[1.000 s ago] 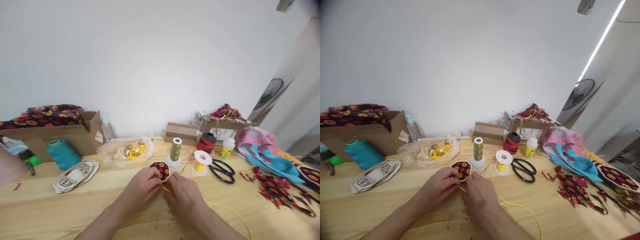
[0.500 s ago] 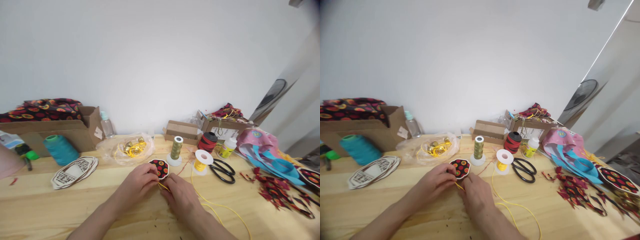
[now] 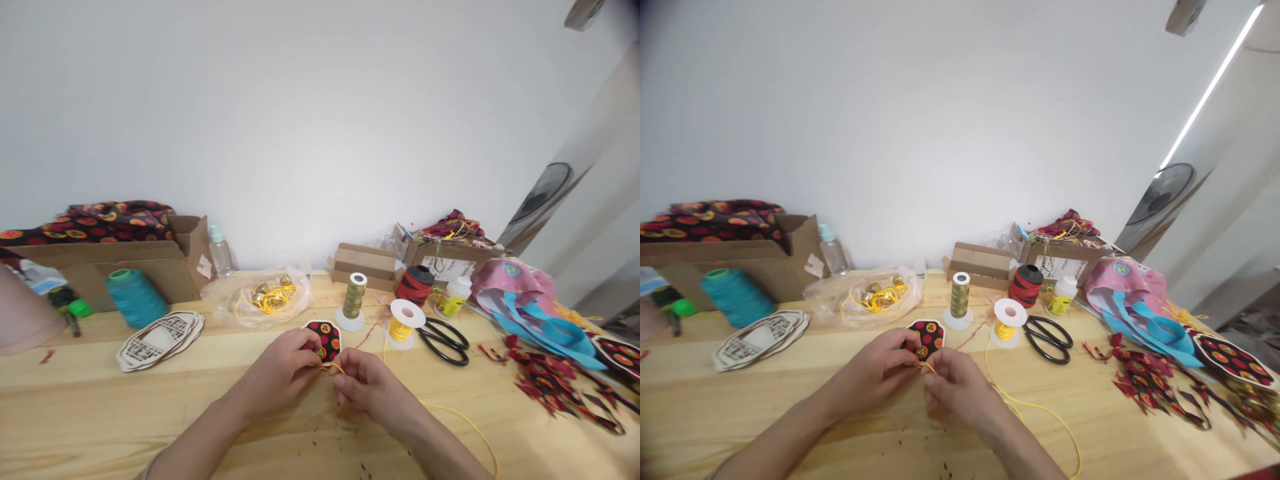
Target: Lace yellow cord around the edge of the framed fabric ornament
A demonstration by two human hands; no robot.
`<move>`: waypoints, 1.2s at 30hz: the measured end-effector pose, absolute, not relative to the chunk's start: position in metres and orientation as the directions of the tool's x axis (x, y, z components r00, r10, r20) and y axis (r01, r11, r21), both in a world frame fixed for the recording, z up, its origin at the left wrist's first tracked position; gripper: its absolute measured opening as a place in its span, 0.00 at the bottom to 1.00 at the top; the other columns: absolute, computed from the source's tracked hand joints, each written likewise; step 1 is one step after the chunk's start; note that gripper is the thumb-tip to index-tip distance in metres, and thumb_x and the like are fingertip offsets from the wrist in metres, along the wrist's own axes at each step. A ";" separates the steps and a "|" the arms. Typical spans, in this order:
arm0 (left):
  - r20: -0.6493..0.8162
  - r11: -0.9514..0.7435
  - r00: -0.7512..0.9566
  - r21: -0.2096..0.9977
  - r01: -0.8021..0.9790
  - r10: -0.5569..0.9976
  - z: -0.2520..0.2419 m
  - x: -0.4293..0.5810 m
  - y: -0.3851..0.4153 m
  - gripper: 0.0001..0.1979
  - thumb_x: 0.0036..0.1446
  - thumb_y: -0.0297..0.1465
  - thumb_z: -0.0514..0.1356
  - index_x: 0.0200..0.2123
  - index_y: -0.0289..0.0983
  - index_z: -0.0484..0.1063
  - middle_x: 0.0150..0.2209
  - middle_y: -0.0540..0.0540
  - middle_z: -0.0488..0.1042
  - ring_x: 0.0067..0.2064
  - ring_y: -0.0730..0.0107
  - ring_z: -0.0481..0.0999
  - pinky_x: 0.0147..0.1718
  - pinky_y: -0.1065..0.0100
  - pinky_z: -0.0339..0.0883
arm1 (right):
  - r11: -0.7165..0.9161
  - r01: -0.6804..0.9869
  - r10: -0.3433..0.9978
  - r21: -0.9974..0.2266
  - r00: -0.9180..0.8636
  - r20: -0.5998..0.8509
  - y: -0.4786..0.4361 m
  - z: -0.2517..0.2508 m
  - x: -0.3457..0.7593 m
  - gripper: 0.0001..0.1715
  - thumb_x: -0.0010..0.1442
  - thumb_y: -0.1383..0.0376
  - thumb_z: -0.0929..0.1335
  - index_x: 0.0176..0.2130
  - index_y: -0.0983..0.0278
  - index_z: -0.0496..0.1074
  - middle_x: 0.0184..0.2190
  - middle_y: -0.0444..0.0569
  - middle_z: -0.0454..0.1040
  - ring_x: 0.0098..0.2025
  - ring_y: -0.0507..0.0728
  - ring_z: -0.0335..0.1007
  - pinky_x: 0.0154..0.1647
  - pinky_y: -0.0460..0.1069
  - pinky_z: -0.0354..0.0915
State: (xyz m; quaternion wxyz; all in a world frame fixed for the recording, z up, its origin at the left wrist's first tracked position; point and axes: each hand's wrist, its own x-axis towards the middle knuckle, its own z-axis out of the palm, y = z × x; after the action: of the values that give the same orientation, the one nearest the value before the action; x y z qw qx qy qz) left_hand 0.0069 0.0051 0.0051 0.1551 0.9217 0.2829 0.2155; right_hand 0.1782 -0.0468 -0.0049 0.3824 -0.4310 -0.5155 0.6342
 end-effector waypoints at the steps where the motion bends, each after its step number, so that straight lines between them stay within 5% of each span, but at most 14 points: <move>1: 0.307 -0.792 0.751 0.415 0.447 0.584 0.005 0.008 0.004 0.08 0.52 0.25 0.52 0.31 0.39 0.70 0.38 0.46 0.66 0.39 0.70 0.65 0.38 0.68 0.58 | -0.191 -0.056 0.927 -0.980 -0.340 -0.161 -0.047 -0.004 0.179 0.17 0.47 0.56 0.66 0.31 0.65 0.60 0.18 0.38 0.61 0.16 0.44 0.48 0.14 0.40 0.44; 8: 0.331 -0.838 0.790 0.383 0.389 0.517 -0.001 0.017 0.003 0.06 0.53 0.28 0.51 0.31 0.38 0.68 0.41 0.45 0.66 0.43 0.65 0.62 0.42 0.63 0.56 | -0.209 -0.129 0.917 -0.969 -0.370 -0.149 -0.045 0.001 0.180 0.14 0.51 0.57 0.65 0.33 0.65 0.61 0.18 0.38 0.59 0.16 0.43 0.43 0.14 0.40 0.40; 15: 0.264 -0.754 0.765 0.523 0.397 0.587 0.007 0.009 0.002 0.07 0.54 0.26 0.48 0.29 0.38 0.64 0.43 0.45 0.63 0.45 0.66 0.60 0.44 0.64 0.55 | -0.049 -0.068 0.985 -0.996 -0.170 -0.036 -0.038 0.024 0.200 0.18 0.50 0.55 0.64 0.35 0.65 0.61 0.14 0.34 0.49 0.15 0.44 0.42 0.15 0.41 0.40; 25: 0.169 -0.697 0.771 0.573 0.430 0.614 0.014 -0.014 0.015 0.11 0.55 0.27 0.46 0.25 0.37 0.64 0.41 0.46 0.62 0.45 0.66 0.60 0.43 0.67 0.55 | 0.117 0.358 0.904 -0.926 -0.425 -0.050 -0.010 0.048 0.236 0.16 0.51 0.58 0.64 0.36 0.67 0.69 0.22 0.45 0.72 0.23 0.49 0.62 0.26 0.44 0.55; 32: 0.117 -0.685 0.768 0.550 0.478 0.630 0.018 -0.028 0.020 0.05 0.48 0.30 0.55 0.25 0.39 0.70 0.44 0.46 0.64 0.48 0.61 0.60 0.46 0.64 0.54 | -0.169 0.025 0.856 -0.985 -0.492 -0.160 -0.013 0.024 0.236 0.16 0.48 0.61 0.67 0.37 0.69 0.67 0.26 0.49 0.73 0.15 0.45 0.60 0.15 0.41 0.54; 36: 0.113 -0.601 0.724 0.652 0.463 0.681 0.015 -0.014 0.011 0.16 0.47 0.35 0.57 0.42 0.43 0.67 0.47 0.44 0.65 0.48 0.60 0.61 0.47 0.64 0.54 | -0.300 -0.097 0.820 -0.949 -0.534 -0.205 -0.014 0.011 0.219 0.16 0.47 0.63 0.68 0.36 0.69 0.67 0.27 0.49 0.73 0.18 0.47 0.66 0.16 0.40 0.56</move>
State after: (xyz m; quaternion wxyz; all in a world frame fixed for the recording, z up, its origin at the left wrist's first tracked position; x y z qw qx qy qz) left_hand -0.0139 0.0107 0.0152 0.3055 0.8767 0.3261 0.1783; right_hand 0.2188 -0.0144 0.0108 0.3183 -0.3626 -0.4987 0.7201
